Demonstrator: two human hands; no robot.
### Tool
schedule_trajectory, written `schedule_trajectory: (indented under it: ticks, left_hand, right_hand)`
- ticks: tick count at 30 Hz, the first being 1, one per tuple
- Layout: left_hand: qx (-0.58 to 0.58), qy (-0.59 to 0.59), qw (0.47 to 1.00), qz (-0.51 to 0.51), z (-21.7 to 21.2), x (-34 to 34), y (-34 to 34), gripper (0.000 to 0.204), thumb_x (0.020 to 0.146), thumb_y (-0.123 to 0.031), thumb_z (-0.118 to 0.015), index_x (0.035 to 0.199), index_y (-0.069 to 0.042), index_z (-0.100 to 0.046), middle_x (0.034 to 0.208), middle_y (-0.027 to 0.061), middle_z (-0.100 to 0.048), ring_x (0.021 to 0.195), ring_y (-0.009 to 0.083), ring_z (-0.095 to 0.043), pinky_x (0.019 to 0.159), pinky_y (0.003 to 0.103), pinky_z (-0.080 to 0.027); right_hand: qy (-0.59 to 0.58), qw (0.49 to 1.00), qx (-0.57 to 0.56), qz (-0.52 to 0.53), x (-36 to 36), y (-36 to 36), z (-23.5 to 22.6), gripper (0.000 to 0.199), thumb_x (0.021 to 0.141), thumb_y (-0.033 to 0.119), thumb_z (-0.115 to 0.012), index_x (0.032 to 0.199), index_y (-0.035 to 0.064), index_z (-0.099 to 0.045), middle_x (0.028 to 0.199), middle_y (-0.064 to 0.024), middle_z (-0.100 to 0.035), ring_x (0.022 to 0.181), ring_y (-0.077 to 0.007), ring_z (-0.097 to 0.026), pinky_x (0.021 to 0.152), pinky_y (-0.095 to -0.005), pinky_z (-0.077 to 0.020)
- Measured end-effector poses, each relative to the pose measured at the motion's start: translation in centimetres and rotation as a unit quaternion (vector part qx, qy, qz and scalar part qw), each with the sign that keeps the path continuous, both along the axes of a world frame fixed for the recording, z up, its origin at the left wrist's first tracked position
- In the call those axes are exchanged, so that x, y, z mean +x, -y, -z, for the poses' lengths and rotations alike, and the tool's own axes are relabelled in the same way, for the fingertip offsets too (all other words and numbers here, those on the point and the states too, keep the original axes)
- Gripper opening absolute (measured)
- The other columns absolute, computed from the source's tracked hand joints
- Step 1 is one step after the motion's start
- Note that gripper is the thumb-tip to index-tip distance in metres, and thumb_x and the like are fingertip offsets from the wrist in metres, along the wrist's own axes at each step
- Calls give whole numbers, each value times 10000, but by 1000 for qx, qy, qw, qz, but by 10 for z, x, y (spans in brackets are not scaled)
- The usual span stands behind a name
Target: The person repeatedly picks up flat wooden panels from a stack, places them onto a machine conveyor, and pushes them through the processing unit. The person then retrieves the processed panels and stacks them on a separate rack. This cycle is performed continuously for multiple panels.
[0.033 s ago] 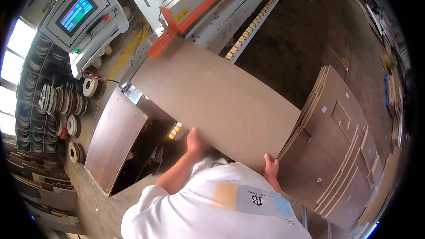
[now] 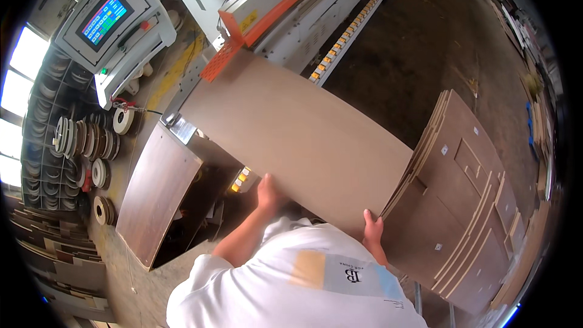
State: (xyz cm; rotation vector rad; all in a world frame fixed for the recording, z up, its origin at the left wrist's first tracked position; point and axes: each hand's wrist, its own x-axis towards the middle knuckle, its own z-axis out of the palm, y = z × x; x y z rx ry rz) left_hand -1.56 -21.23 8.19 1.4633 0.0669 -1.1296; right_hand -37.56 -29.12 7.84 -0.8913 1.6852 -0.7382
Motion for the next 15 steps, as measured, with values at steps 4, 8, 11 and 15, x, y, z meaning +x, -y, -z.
schedule_trajectory:
  ticks: [4, 8, 11, 15]
  left_hand:
    - [-9, 10, 1000, 10, 23, 4, 31, 472, 1110, -389, -338, 1315, -22, -552, 1166, 132, -677, 930, 252, -701, 775, 414, -605]
    - [8, 5, 1000, 22, 23, 6, 66, 488, 1103, -409, -354, 1305, -10, -548, 1156, 141, -665, 957, 274, -695, 783, 438, -605]
    - [12, 0, 999, 44, 34, 9, 98, 482, 1095, -416, -385, 1266, 0, -559, 1095, 134, -649, 930, 288, -683, 795, 458, -609]
    - [-38, 10, 998, 48, 75, 25, 122, 371, 1082, -374, -474, 1110, -18, -575, 905, 103, -619, 760, 238, -631, 718, 417, -608]
  right_hand:
    - [4, 1000, -9, -11, -11, 33, 20, 474, 914, 274, -778, 1221, -50, -619, 1228, -123, -661, 1097, -210, -621, 945, -375, -498]
    - [70, 997, -16, -6, -14, 70, 22, 422, 925, 244, -768, 1199, -37, -613, 1206, -101, -662, 1110, -195, -613, 965, -360, -488]
    - [106, 993, -28, -32, -32, 87, 40, 429, 970, 300, -709, 1261, 9, -588, 1250, -92, -649, 1121, -188, -614, 942, -349, -497]
    - [118, 989, 47, -80, -47, 77, 20, 530, 996, 430, -641, 1338, 32, -564, 1293, -115, -640, 1133, -200, -628, 915, -345, -511]
